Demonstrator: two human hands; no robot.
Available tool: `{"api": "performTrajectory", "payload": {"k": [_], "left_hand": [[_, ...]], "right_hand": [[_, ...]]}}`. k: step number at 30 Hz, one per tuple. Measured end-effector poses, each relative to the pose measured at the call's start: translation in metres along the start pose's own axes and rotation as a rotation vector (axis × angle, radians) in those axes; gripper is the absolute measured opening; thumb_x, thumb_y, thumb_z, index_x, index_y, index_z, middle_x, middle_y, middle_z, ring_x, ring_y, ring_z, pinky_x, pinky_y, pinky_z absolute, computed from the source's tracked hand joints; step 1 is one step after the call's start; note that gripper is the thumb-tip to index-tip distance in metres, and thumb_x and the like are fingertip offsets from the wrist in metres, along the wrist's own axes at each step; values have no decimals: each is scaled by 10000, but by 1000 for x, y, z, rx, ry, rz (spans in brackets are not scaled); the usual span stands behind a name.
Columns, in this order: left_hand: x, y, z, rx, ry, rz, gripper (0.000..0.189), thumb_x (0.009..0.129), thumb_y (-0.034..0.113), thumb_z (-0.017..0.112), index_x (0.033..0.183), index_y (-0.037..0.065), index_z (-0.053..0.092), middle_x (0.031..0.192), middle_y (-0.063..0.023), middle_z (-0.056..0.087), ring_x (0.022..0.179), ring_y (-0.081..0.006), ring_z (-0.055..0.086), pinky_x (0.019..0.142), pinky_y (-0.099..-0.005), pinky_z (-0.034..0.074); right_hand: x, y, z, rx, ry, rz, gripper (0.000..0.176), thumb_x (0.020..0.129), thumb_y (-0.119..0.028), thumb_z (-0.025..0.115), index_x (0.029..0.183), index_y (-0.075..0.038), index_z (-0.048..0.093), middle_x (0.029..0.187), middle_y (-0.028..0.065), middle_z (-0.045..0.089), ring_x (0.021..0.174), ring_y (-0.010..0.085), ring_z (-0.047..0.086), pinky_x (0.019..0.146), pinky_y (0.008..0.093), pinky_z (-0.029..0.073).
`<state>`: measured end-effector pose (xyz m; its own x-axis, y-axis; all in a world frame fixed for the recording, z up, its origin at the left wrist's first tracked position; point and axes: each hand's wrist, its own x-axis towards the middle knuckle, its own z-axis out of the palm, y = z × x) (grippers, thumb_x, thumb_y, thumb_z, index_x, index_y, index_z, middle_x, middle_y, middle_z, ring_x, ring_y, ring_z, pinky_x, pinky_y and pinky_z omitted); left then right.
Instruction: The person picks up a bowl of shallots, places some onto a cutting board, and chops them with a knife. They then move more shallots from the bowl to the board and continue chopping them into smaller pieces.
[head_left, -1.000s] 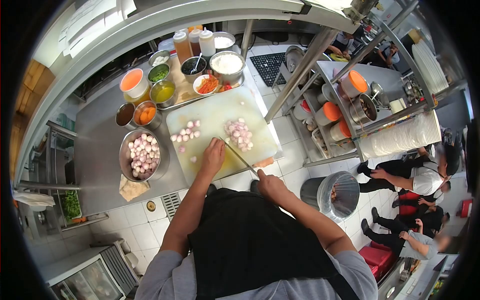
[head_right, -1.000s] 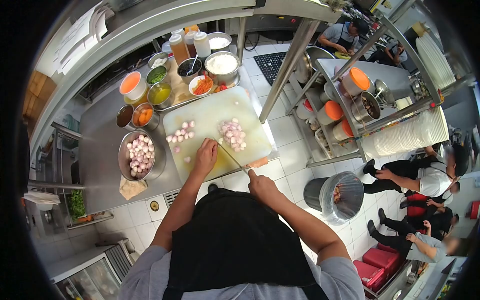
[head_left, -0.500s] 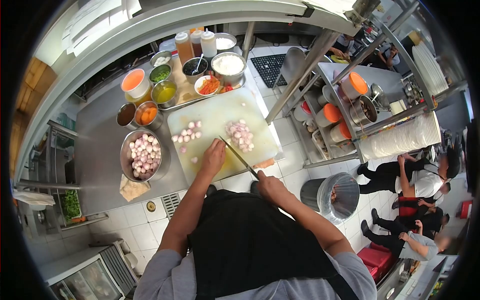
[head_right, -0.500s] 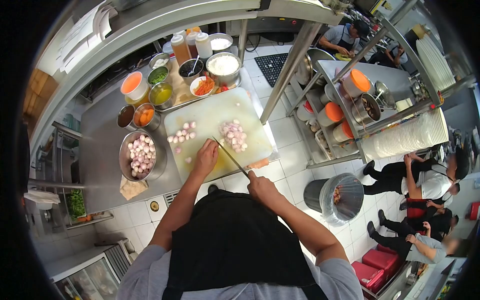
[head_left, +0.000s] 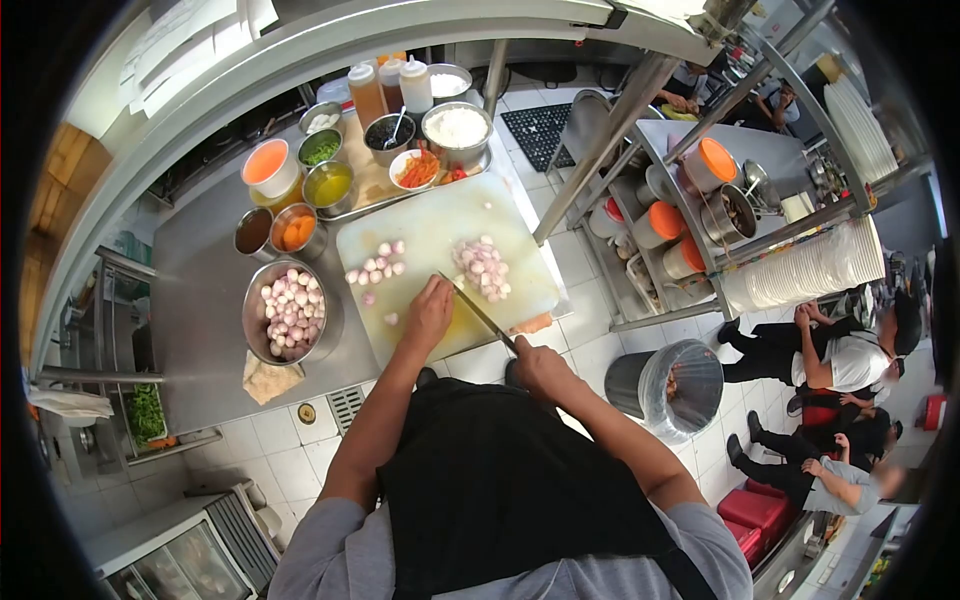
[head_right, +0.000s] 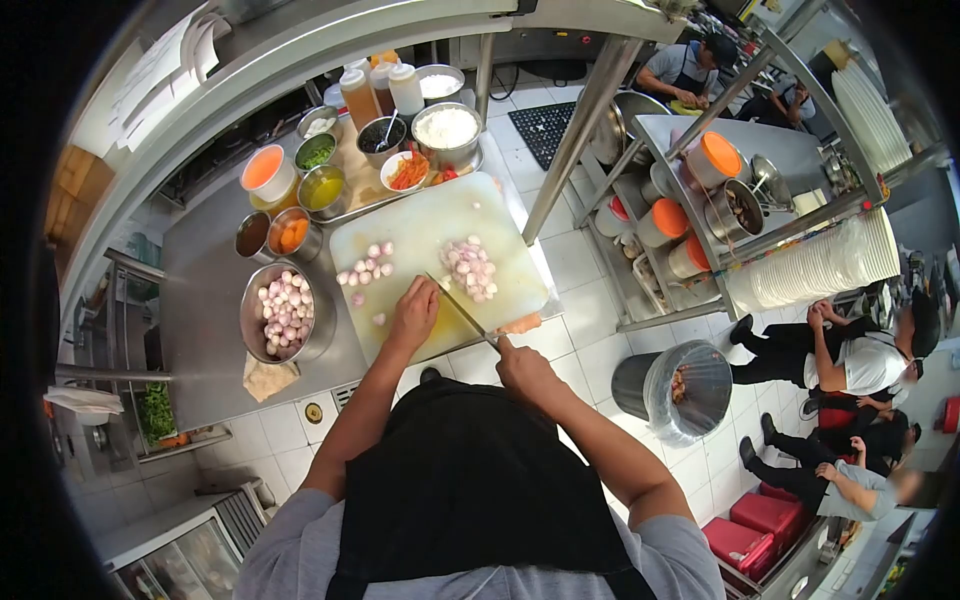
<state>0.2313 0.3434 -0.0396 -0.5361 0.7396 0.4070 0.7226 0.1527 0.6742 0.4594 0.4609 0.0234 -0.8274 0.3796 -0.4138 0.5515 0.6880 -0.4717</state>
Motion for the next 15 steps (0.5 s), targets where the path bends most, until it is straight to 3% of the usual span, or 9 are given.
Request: {"api": "performTrajectory", "payload": {"k": [15], "left_hand": [[0, 5, -1, 14, 8, -18, 85, 908, -7, 578, 993, -2, 588, 959, -164, 555, 847, -407, 608, 716, -478, 500]], "right_hand": [[-19, 0, -19, -8, -28, -54, 234, 926, -145, 547, 1038, 25, 432, 771, 325, 652, 768, 536, 638, 705, 617, 497]]}}
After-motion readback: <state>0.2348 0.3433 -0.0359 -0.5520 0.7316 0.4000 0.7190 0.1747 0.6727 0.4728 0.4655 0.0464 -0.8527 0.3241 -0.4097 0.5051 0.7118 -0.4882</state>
